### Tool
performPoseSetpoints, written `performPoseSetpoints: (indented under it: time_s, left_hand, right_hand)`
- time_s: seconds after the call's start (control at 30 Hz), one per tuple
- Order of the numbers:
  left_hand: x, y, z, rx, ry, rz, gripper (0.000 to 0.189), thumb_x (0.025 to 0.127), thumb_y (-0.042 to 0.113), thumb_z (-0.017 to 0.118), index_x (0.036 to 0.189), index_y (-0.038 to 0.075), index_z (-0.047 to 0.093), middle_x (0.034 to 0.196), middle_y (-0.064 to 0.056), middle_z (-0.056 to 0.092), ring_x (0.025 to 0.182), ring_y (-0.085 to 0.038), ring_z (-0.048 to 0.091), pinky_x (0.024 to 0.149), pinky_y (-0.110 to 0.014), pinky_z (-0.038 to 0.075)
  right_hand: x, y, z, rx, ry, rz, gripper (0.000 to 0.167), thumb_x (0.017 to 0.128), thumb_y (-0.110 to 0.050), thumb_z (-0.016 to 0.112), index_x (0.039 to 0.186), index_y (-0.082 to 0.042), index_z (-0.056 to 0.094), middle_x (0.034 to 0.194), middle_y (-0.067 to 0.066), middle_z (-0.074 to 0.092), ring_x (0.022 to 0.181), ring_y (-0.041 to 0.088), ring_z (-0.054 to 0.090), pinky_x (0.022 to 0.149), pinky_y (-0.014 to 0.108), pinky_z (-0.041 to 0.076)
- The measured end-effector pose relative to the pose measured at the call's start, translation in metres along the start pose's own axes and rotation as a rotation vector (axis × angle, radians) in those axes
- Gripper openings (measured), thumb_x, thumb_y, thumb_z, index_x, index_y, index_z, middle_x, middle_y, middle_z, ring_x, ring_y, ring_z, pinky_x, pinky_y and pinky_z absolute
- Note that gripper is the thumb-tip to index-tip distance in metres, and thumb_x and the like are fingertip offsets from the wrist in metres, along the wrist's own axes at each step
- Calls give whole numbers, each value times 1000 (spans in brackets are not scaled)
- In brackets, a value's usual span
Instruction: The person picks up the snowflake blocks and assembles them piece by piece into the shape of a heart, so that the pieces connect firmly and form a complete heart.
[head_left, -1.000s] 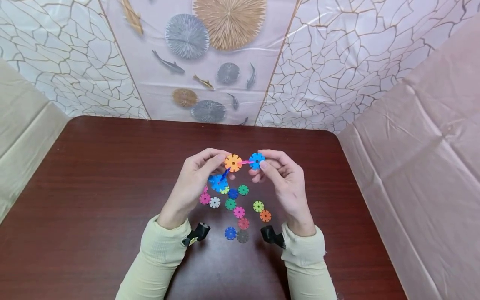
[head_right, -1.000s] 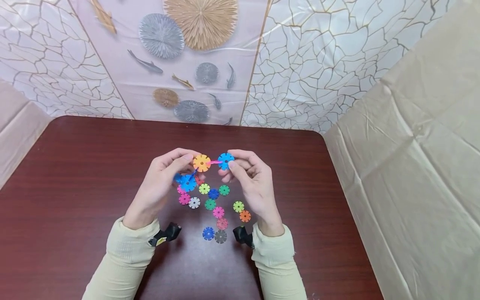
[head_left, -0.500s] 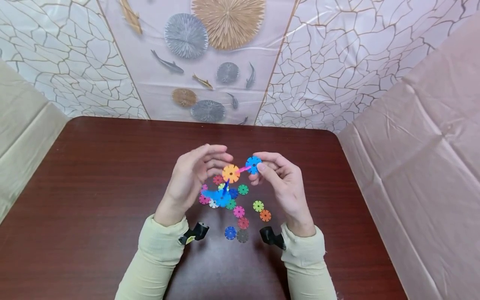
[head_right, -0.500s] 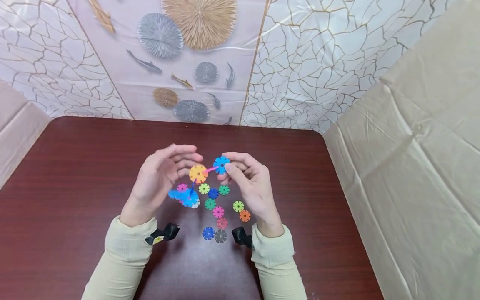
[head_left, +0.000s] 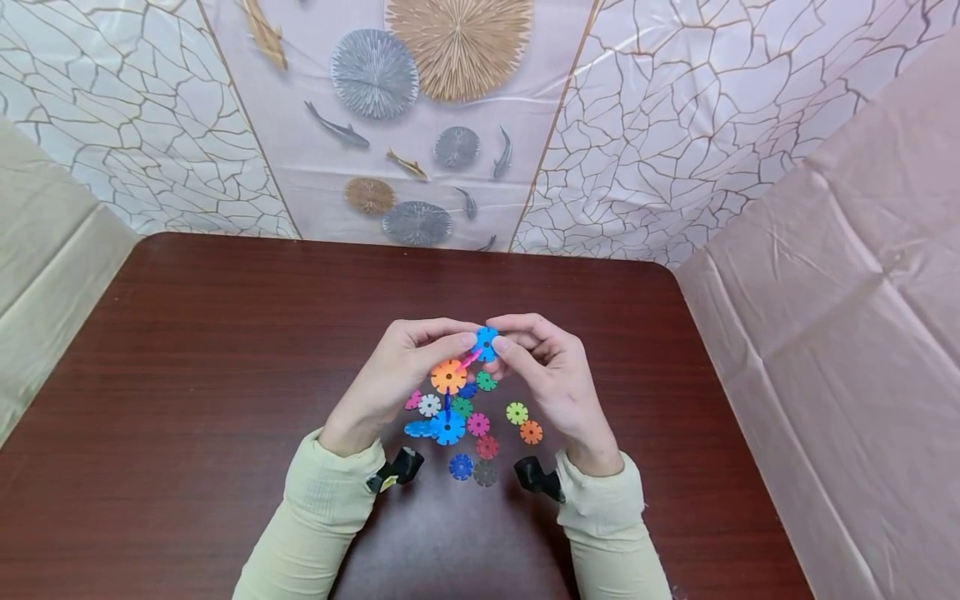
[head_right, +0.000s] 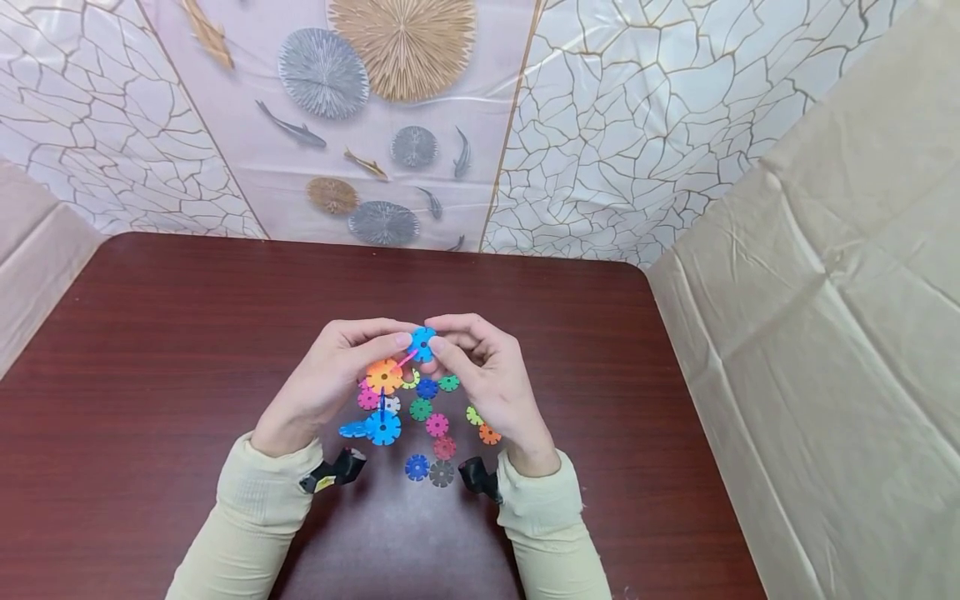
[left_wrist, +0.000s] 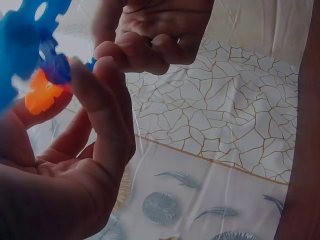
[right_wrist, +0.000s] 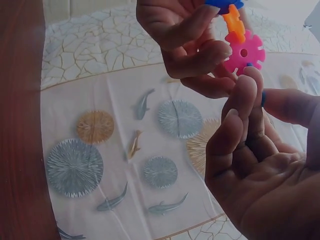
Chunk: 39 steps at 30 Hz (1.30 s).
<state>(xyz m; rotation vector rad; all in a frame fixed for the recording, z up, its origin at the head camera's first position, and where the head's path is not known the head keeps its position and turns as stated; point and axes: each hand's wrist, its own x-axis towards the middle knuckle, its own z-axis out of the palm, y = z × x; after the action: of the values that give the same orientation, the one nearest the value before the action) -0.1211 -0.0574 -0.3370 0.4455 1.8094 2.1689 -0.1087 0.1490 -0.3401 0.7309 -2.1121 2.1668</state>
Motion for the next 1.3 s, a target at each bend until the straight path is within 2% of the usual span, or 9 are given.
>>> performPoseSetpoints:
  time_s: [0.17, 0.37, 0.47, 0.63, 0.7, 0.83, 0.97, 1.07, 1.3]
  left_hand:
    - [1, 0, -2, -5, 52, -1, 28, 96, 26, 62, 112, 5, 72, 103, -11, 71, 92, -28, 66, 79, -35, 56]
    - [2, 2, -8, -89, 103, 13, 42, 102, 34, 47, 119, 0, 66, 109, -12, 68, 91, -24, 66, 79, -32, 55]
    - [1, 3, -10, -164, 104, 45, 47, 104, 34, 43, 121, -5, 62, 105, -11, 67, 86, -21, 66, 76, -29, 56]
    - [0, 4, -10, -244, 61, 103, 48, 104, 33, 41, 124, -7, 58, 101, -13, 67, 83, -29, 70, 73, -36, 59]
    - [0, 4, -9, -249, 66, 120, 42, 104, 28, 43, 124, -6, 57, 101, -15, 66, 82, -30, 70, 73, -39, 59]
    - [0, 3, -7, -249, 132, 127, 29, 102, 17, 49, 122, -3, 56, 101, -15, 62, 77, -24, 69, 72, -36, 59]
    - [1, 2, -7, -224, 210, 114, 26, 101, 14, 51, 121, -1, 57, 105, -14, 57, 75, -22, 65, 72, -35, 58]
    - [2, 2, -7, -221, 248, 115, 25, 102, 14, 50, 120, -2, 57, 106, -14, 57, 80, -21, 60, 72, -35, 58]
    - [1, 3, -6, -272, 231, 150, 29, 104, 23, 44, 117, 2, 58, 107, -14, 56, 89, -22, 57, 72, -34, 57]
  right_hand:
    - [0, -1, 2, 30, 53, 1, 23, 94, -3, 63, 114, 6, 59, 82, 12, 71, 69, 25, 68, 69, 36, 59]
    - [1, -3, 3, 88, 175, 8, 16, 94, 1, 59, 108, 6, 54, 80, 10, 72, 69, 21, 70, 69, 32, 58]
    - [2, -3, 3, 94, 227, 4, 16, 94, 3, 58, 107, 9, 51, 80, 11, 73, 70, 20, 71, 70, 32, 58]
    - [2, -2, 2, 114, 278, 16, 15, 93, 3, 59, 105, 7, 50, 83, 12, 73, 70, 21, 72, 70, 32, 59]
    - [2, -2, 3, 129, 274, 21, 14, 93, 4, 59, 104, 5, 50, 84, 12, 74, 70, 22, 72, 70, 32, 59]
    - [2, -2, 5, 128, 212, 37, 10, 93, 5, 57, 99, 4, 49, 83, 13, 74, 71, 22, 73, 69, 34, 59]
    - [2, -1, 6, 84, 136, 73, 7, 94, 2, 57, 94, 1, 50, 82, 13, 73, 69, 24, 72, 66, 33, 58]
    - [2, 0, 6, 41, 125, 91, 7, 94, -1, 59, 91, 0, 53, 80, 15, 73, 66, 25, 71, 64, 32, 57]
    - [3, 2, 5, 29, 159, 113, 13, 93, -1, 63, 98, 7, 53, 80, 16, 71, 66, 18, 68, 66, 32, 58]
